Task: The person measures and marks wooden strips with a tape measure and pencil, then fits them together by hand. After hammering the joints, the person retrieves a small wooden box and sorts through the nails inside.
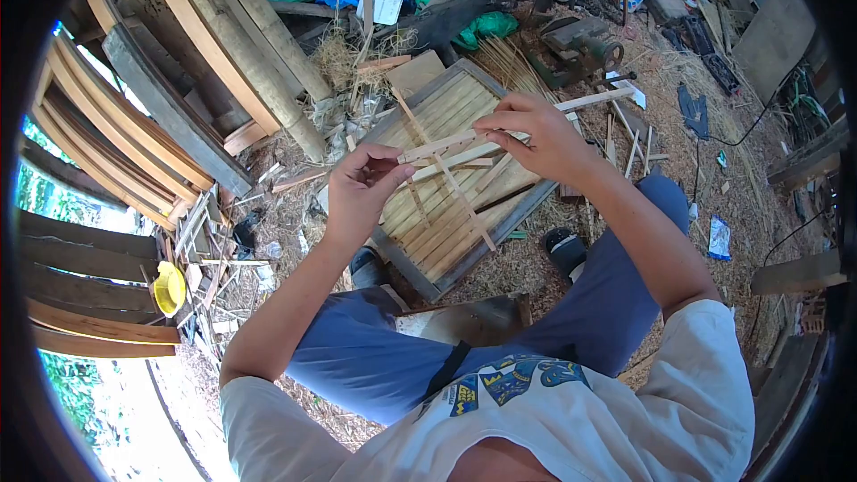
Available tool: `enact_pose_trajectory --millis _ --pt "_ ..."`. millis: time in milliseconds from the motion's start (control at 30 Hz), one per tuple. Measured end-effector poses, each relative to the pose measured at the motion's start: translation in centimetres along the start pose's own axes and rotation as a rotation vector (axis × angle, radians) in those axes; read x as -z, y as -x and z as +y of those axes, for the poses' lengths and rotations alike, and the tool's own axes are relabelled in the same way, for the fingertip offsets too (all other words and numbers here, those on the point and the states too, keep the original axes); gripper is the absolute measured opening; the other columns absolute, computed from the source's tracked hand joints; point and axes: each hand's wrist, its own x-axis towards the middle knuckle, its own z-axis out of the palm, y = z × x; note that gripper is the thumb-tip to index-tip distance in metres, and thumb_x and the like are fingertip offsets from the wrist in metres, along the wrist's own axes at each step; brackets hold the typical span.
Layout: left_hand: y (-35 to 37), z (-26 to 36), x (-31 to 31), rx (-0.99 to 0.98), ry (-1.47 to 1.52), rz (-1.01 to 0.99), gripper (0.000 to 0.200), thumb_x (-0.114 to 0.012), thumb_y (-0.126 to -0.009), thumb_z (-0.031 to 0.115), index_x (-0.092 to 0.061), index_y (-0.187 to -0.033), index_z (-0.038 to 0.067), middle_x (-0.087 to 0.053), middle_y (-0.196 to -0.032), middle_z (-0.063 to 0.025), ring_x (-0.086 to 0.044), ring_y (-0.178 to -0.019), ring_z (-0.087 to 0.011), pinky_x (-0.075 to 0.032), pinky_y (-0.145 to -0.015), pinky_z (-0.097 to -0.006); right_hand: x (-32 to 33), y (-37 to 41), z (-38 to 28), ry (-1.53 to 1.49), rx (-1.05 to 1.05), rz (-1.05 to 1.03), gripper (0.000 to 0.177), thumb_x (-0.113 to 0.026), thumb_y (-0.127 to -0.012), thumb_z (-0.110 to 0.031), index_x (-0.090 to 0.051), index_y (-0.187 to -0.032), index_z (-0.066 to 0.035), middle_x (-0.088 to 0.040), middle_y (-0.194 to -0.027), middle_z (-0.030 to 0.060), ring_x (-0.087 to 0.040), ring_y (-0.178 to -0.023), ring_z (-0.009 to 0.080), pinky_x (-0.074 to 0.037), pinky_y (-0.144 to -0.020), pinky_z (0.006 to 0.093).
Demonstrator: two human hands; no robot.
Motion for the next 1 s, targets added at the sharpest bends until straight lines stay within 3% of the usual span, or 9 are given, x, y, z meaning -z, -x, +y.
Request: enact_pose_trajectory --millis 133,633,833,1000 --pt "0.09 0.24 -0.35 0.008 0.006 0.019 0.021 -0.08 -0.09 -0.002 -0.068 -0.108 0.0 -0.073 -0.096 -0.0063 -0.071 -0.089 -0.0108 -0.06 -0.08 -0.0248 0.18 -0.13 -0.24 -0.028 -0.041 -0.008 0.018 -0.074 -0.092 -0.01 -0.079 -0.109 -0.01 -0.066 -0.093 0.0099 -0.063 -0.091 0.0311 -0.049 -0.079 0.0441" --pt "0.23 0.43 -0.57 0.065 0.037 0.022 0.021 -0.079 -0.091 -0.001 -0.067 -0.108 0.002 -0.069 -0.1 -0.0027 -0.065 -0.09 -0.0086 -0.055 -0.083 -0.0239 0.13 -0.09 0.17 -0.024 -0.048 -0.017 0.017 -0.074 -0.093 -0.011 -0.078 -0.109 -0.01 -0.065 -0.094 0.0093 -0.063 -0.092 0.0316 -0.049 -0.081 0.0446" --pt "0.21 0.46 -0.81 0.097 0.1 0.044 0.027 -0.08 -0.091 0.0 -0.068 -0.115 0.001 -0.069 -0.096 -0.0017 -0.064 -0.088 -0.0079 -0.053 -0.081 -0.0234 0.13 -0.14 0.12 -0.03 -0.038 -0.016 0.017 -0.074 -0.092 -0.01 -0.078 -0.109 -0.01 -0.065 -0.093 0.0095 -0.063 -0.091 0.0312 -0.049 -0.08 0.0445" --pt "0.23 -0.13 -0.55 0.095 0.075 0.03 0.025 -0.079 -0.091 0.0 -0.069 -0.115 -0.001 -0.072 -0.098 -0.0053 -0.068 -0.088 -0.0093 -0.057 -0.082 -0.0234 0.17 -0.17 0.05 -0.019 -0.021 -0.015 0.017 -0.074 -0.092 -0.01 -0.078 -0.109 -0.009 -0.065 -0.092 0.0094 -0.063 -0.091 0.0312 -0.049 -0.079 0.0444"
